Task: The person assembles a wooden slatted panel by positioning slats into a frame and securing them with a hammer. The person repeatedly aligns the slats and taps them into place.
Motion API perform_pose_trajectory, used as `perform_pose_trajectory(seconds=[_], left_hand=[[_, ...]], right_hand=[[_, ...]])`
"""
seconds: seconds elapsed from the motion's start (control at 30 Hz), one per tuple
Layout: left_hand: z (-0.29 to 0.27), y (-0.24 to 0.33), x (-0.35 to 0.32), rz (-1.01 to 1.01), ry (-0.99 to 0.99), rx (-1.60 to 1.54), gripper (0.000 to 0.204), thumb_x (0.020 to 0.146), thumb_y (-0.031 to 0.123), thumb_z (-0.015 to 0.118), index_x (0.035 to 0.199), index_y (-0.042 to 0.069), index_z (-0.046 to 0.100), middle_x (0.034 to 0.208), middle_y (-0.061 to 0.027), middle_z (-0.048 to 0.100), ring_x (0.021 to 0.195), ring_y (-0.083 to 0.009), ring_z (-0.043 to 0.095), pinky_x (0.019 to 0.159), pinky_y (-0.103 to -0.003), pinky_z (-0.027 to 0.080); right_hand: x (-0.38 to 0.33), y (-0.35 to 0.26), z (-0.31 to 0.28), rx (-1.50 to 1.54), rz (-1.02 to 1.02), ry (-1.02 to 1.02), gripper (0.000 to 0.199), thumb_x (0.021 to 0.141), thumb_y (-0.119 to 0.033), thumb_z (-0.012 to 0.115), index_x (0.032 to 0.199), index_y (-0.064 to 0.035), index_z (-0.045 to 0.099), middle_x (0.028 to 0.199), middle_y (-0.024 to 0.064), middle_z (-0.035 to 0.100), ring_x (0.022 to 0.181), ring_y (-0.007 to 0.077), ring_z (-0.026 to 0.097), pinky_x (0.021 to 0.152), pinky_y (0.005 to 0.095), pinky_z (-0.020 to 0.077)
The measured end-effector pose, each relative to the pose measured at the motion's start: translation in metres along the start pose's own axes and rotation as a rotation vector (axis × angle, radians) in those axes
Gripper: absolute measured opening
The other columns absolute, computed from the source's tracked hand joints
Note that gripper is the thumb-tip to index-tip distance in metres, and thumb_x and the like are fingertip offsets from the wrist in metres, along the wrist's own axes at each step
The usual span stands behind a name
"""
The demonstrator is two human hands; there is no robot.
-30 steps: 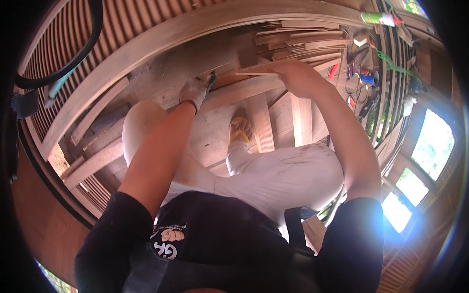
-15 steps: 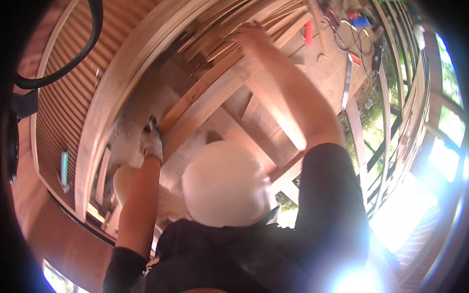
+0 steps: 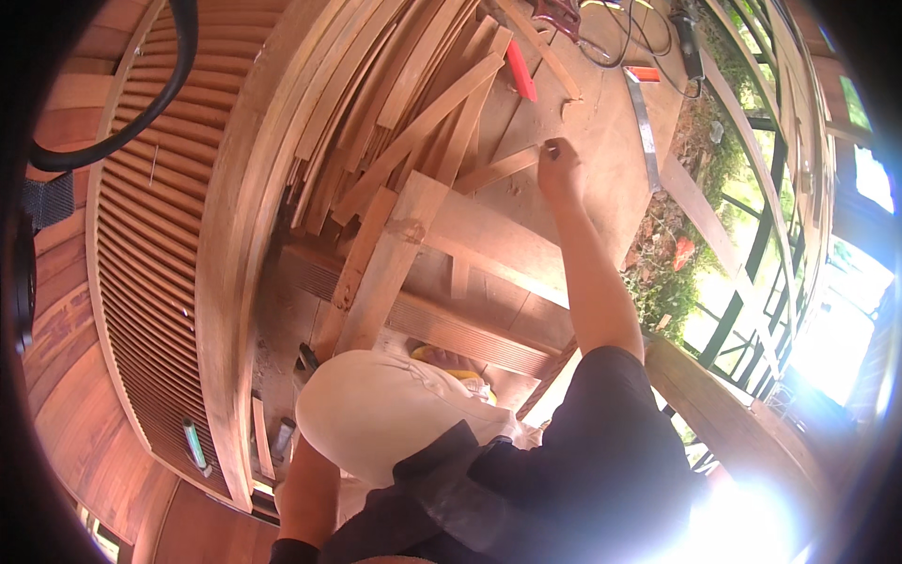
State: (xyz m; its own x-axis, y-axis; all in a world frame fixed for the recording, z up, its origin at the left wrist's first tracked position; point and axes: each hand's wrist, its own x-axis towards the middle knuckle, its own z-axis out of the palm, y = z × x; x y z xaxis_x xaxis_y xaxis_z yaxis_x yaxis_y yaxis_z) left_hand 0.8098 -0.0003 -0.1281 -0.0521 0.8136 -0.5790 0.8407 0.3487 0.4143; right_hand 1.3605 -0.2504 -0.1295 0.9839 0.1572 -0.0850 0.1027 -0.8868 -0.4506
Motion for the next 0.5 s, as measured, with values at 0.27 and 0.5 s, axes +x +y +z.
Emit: perform_pose_trajectory(seconds=[0.27, 0.5], left_hand=[[-0.003, 0.016, -0.002, -0.048, -0.031, 0.148, 0.064, 0.096, 0.057, 0.055, 0.109, -0.004, 0.072, 0.098, -0.0210, 0.074, 0.091, -0.0321, 0.070, 0.078, -0.041, 0.052], [-0.010, 0.018, -0.007, -0.050, -0.045, 0.228, 0.064, 0.096, 0.056, 0.056, 0.110, -0.004, 0.072, 0.098, -0.0207, 0.074, 0.090, -0.0314, 0.070, 0.078, -0.041, 0.052]], right_hand=[[0.118, 0.007, 0.010, -0.307, -0.098, 0.117, 0.038, 0.090, -0.024, 0.061, 0.125, -0.0092, 0.060, 0.141, 0.0166, 0.050, 0.118, 0.0373, 0.057, 0.098, 0.0484, 0.0485], [0.089, 0.017, -0.014, -0.053, 0.054, -0.074, 0.030, 0.094, -0.026, 0.063, 0.115, -0.0043, 0.065, 0.099, 0.0123, 0.064, 0.092, 0.0258, 0.067, 0.079, 0.0411, 0.0544]])
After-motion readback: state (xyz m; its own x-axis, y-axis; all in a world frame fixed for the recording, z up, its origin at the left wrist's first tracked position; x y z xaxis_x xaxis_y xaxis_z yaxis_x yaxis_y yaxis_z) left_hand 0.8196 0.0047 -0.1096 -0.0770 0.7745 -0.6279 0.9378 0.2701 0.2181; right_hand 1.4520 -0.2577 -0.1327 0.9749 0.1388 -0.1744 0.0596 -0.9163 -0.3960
